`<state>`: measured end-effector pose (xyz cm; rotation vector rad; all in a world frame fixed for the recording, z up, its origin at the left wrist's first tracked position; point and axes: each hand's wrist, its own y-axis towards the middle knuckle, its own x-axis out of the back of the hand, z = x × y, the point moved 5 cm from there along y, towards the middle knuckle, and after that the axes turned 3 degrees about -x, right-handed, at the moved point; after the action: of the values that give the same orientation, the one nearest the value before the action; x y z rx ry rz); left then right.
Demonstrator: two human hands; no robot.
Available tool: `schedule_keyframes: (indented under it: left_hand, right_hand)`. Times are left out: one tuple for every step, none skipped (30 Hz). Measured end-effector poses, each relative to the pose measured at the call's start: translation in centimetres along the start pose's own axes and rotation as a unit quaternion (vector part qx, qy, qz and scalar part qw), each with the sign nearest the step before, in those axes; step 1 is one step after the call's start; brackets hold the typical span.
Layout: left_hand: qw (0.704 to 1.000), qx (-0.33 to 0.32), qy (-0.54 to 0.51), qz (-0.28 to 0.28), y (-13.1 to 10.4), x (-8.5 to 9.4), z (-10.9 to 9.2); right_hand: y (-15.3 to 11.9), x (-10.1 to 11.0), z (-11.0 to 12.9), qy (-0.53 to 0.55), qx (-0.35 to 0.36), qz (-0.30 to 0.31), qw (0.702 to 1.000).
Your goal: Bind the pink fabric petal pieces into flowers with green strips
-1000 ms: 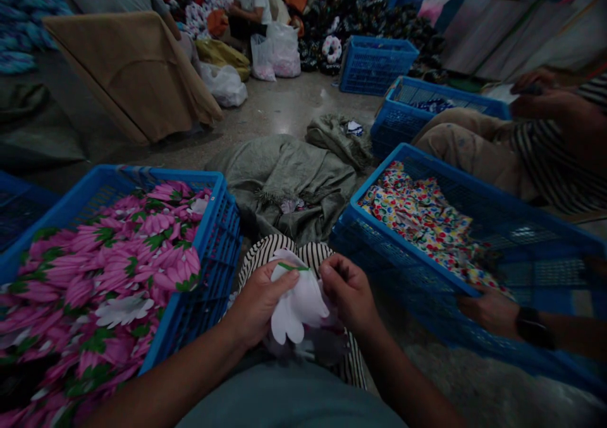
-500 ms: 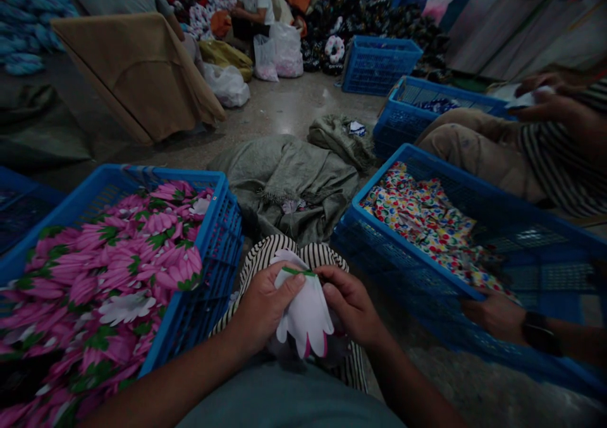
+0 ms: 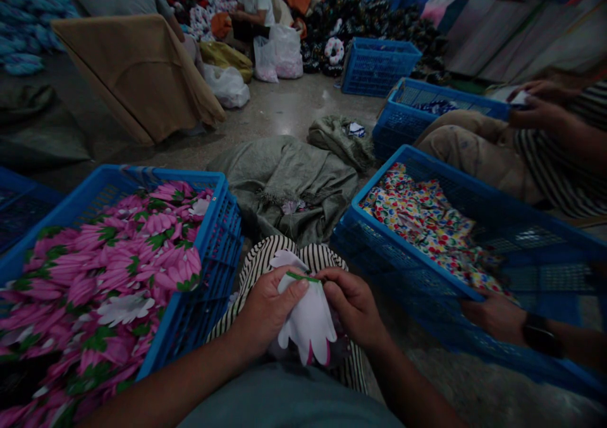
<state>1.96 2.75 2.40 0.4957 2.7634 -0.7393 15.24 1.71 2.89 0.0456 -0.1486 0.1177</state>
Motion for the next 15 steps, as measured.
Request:
schedule_keyframes:
  left_hand:
    - [1.0,0.001,-0.005,0.001,0.0,0.0,0.0]
    - [1.0,0.002,-0.014,0.0,0.0,0.0,0.1]
    - [1.0,0.001,-0.027,-0.004,0.0,0.0,0.1]
    - [0.999,0.0,-0.044,-0.009,0.1,0.0,0.2]
    - [0.998,-0.001,-0.063,-0.019,0.1,0.1,0.3]
    - [0.996,-0.002,-0.084,-0.032,0.2,0.2,0.3]
    - [0.994,-0.003,-0.103,-0.047,0.3,0.4,0.4]
    - [0.991,-0.005,-0.117,-0.063,0.4,0.5,0.4]
    - [0.989,-0.008,-0.127,-0.079,0.5,0.6,0.4]
    - [0.987,-0.013,-0.133,-0.091,0.5,0.7,0.3]
    - [0.985,-0.02,-0.135,-0.102,0.6,0.8,0.2]
    - [0.984,-0.027,-0.135,-0.11,0.6,0.8,0.1]
    - [0.983,-0.032,-0.136,-0.118,0.7,0.8,0.1]
    - [0.982,-0.036,-0.136,-0.126,0.7,0.8,0.0]
    - [0.981,-0.038,-0.136,-0.131,0.7,0.8,-0.1]
  right_hand:
    - [0.0,0.1,-0.3,0.012,-0.011,-0.016,1.0]
    - [-0.1,0.2,-0.6,0.031,-0.025,-0.035,0.999]
    - [-0.2,0.4,-1.0,0.055,-0.041,-0.055,0.996]
    - [-0.4,0.5,-1.5,0.079,-0.058,-0.074,0.992]
    - [-0.6,0.6,-1.9,0.1,-0.073,-0.086,0.989]
    - [-0.9,0.7,-2.4,0.115,-0.085,-0.09,0.986]
    - [-1.2,0.6,-2.8,0.126,-0.097,-0.084,0.984]
    - [-1.6,0.5,-3.1,0.134,-0.106,-0.073,0.983]
    - [-2.0,0.4,-3.4,0.14,-0.114,-0.058,0.982]
    - [-2.4,0.3,-3.5,0.142,-0.118,-0.043,0.982]
    - [-2.8,0.1,-3.6,0.14,-0.117,-0.029,0.983]
    - [-3.1,0.1,-3.5,0.13,-0.108,-0.019,0.985]
    - [-3.4,0.0,-3.4,0.11,-0.091,-0.014,0.99]
    - [-3.5,0.0,-3.1,0.081,-0.069,-0.014,0.994]
    - [-3.6,0.0,-2.7,0.046,-0.044,-0.019,0.998]
